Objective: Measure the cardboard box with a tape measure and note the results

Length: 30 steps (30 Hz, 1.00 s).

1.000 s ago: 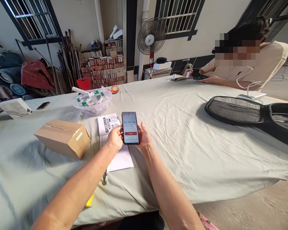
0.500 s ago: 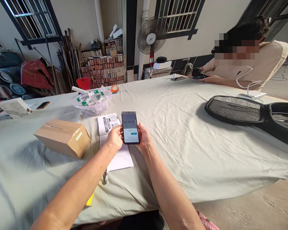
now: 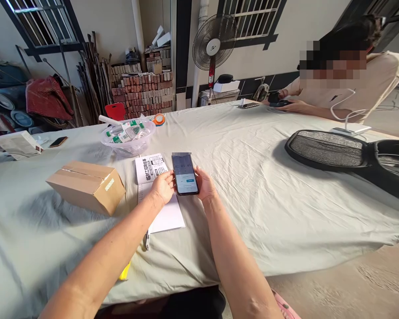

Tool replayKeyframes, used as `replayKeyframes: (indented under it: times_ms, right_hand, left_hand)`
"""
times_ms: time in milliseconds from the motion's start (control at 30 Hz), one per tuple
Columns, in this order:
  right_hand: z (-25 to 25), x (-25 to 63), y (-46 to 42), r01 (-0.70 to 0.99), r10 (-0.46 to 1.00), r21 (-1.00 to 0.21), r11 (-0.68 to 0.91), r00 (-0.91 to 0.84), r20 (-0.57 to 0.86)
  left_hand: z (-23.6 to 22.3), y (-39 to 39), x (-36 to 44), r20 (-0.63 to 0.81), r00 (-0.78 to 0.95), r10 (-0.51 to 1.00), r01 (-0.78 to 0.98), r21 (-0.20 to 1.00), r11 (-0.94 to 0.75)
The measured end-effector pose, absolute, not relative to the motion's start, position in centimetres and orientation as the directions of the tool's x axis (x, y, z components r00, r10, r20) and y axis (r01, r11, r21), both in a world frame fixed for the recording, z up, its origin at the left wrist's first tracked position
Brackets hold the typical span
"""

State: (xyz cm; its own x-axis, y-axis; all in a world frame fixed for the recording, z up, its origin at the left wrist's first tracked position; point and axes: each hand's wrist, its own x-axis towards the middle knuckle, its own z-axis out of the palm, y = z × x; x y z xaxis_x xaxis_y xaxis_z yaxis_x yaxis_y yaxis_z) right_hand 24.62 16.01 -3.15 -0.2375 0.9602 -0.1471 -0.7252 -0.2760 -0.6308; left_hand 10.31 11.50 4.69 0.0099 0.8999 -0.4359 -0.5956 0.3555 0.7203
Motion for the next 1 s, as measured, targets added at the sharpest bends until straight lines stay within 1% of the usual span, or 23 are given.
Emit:
replayKeyframes:
  times_ms: [100, 167, 267, 333, 433, 600, 633, 733, 800, 867, 933, 1000]
  right_hand:
    - [-2.7, 25.4, 16.1, -0.652, 0.970, -0.719, -0.242, -0.142, -0.197]
    - [-2.6, 25.7, 16.1, -0.595, 0.975, -0.775, -0.216, -0.095, -0.199]
    - [-2.8, 25.8, 16.3, -0.431, 0.991, -0.896, -0.106, 0.024, -0.129]
    - [-3.2, 25.9, 16.4, -0.321, 0.990, -0.946, -0.031, 0.123, -0.074]
    - [-3.6, 26.2, 16.7, -0.262, 0.968, -0.964, 0.032, 0.250, -0.036]
    - [-3.1, 26.9, 16.7, -0.187, 0.908, -0.971, 0.147, 0.415, 0.057]
    - [-2.8, 26.9, 16.6, -0.169, 0.898, -0.971, 0.168, 0.433, 0.080]
    - [-2.1, 26.4, 16.1, -0.098, 0.872, -0.967, 0.236, 0.460, 0.167]
    - [-1.6, 25.4, 15.7, -0.042, 0.869, -0.960, 0.275, 0.438, 0.230]
    - [-1.0, 23.8, 14.9, 0.006, 0.899, -0.957, 0.291, 0.340, 0.275]
    - [-0.2, 21.7, 13.5, 0.081, 0.939, -0.950, 0.302, 0.143, 0.311]
    - [0.9, 19.5, 11.7, 0.237, 0.916, -0.885, 0.401, -0.107, 0.387]
  left_hand:
    - [4.3, 12.2, 11.0, -0.432, 0.050, 0.900, -0.560, 0.735, 0.384]
    - [3.8, 12.7, 11.5, -0.439, 0.064, 0.896, -0.529, 0.747, 0.403]
    - [3.3, 13.2, 12.2, -0.447, 0.071, 0.892, -0.481, 0.768, 0.423]
    - [3.4, 13.3, 12.2, -0.424, 0.050, 0.904, -0.460, 0.794, 0.398]
    - [4.2, 13.0, 11.0, -0.351, 0.013, 0.936, -0.438, 0.840, 0.321]
    - [6.4, 10.5, 6.3, -0.226, 0.036, 0.974, -0.402, 0.888, 0.221]
    - [6.7, 9.6, 5.1, -0.191, 0.035, 0.981, -0.383, 0.904, 0.190]
    - [7.4, 6.5, 1.5, -0.055, -0.014, 0.998, -0.238, 0.970, 0.050]
    - [7.4, 4.4, -0.9, 0.005, -0.058, 0.998, -0.143, 0.990, -0.013]
    - [6.9, 2.3, -3.2, 0.031, -0.098, 0.995, -0.068, 0.997, -0.038]
    - [5.9, 0.4, -5.7, 0.050, -0.183, 0.982, 0.001, 0.999, -0.050]
    - [4.6, -1.4, -8.2, 0.068, -0.270, 0.960, 0.078, 0.996, -0.049]
